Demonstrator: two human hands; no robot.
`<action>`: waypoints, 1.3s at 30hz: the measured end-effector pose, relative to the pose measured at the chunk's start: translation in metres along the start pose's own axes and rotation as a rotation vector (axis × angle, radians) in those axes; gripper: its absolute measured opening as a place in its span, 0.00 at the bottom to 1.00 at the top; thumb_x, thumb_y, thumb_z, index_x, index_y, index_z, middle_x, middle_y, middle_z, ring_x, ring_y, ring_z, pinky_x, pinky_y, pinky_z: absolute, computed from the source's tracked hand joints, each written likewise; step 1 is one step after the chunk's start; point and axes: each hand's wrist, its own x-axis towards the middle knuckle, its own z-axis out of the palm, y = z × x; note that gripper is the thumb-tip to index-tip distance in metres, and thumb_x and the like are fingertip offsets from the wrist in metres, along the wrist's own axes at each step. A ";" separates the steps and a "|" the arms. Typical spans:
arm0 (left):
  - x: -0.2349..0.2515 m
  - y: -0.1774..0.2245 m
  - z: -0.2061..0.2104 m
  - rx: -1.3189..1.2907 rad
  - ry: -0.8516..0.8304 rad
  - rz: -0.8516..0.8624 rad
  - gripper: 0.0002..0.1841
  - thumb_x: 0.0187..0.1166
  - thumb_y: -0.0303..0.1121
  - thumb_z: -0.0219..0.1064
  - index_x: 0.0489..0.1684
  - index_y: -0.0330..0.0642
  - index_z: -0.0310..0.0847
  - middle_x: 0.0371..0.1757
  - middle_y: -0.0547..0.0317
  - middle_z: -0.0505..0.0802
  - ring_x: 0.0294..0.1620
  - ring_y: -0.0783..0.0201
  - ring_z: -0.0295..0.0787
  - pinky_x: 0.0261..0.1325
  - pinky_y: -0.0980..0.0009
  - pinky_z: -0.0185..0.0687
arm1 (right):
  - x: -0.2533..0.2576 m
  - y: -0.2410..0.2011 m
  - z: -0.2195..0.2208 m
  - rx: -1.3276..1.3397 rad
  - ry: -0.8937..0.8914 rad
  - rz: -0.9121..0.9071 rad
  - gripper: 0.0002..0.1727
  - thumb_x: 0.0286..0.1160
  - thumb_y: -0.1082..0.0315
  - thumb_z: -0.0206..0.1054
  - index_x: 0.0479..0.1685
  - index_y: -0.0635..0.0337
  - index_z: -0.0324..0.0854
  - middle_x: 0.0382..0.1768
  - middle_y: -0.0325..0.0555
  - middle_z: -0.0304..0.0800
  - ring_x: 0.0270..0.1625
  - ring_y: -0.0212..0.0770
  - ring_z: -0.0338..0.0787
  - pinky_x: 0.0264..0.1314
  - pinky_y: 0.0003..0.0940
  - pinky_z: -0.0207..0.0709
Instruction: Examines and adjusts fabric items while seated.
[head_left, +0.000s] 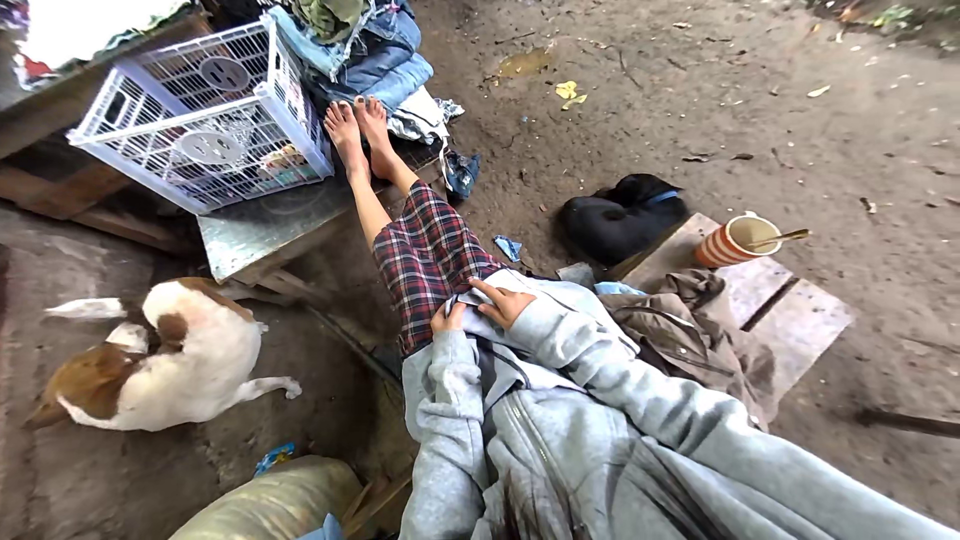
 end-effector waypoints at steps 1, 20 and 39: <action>0.000 0.001 0.001 0.000 0.005 -0.002 0.13 0.80 0.19 0.66 0.56 0.16 0.78 0.51 0.36 0.89 0.48 0.65 0.82 0.60 0.69 0.77 | -0.001 0.002 0.000 0.000 0.006 0.004 0.33 0.94 0.50 0.47 0.96 0.44 0.50 0.73 0.69 0.80 0.63 0.72 0.88 0.67 0.68 0.73; 0.003 0.002 0.004 -0.029 -0.023 0.010 0.15 0.81 0.22 0.68 0.59 0.19 0.81 0.54 0.36 0.91 0.53 0.65 0.86 0.64 0.70 0.78 | 0.015 0.016 0.008 0.763 -0.004 -0.046 0.25 0.94 0.59 0.46 0.81 0.60 0.72 0.23 0.33 0.75 0.21 0.26 0.69 0.28 0.24 0.65; 0.000 0.002 0.001 0.002 0.009 -0.005 0.14 0.80 0.18 0.65 0.60 0.16 0.78 0.53 0.34 0.89 0.50 0.62 0.83 0.62 0.68 0.77 | 0.011 0.000 0.011 0.095 0.084 -0.105 0.27 0.94 0.56 0.48 0.90 0.45 0.65 0.67 0.69 0.85 0.62 0.71 0.88 0.67 0.68 0.74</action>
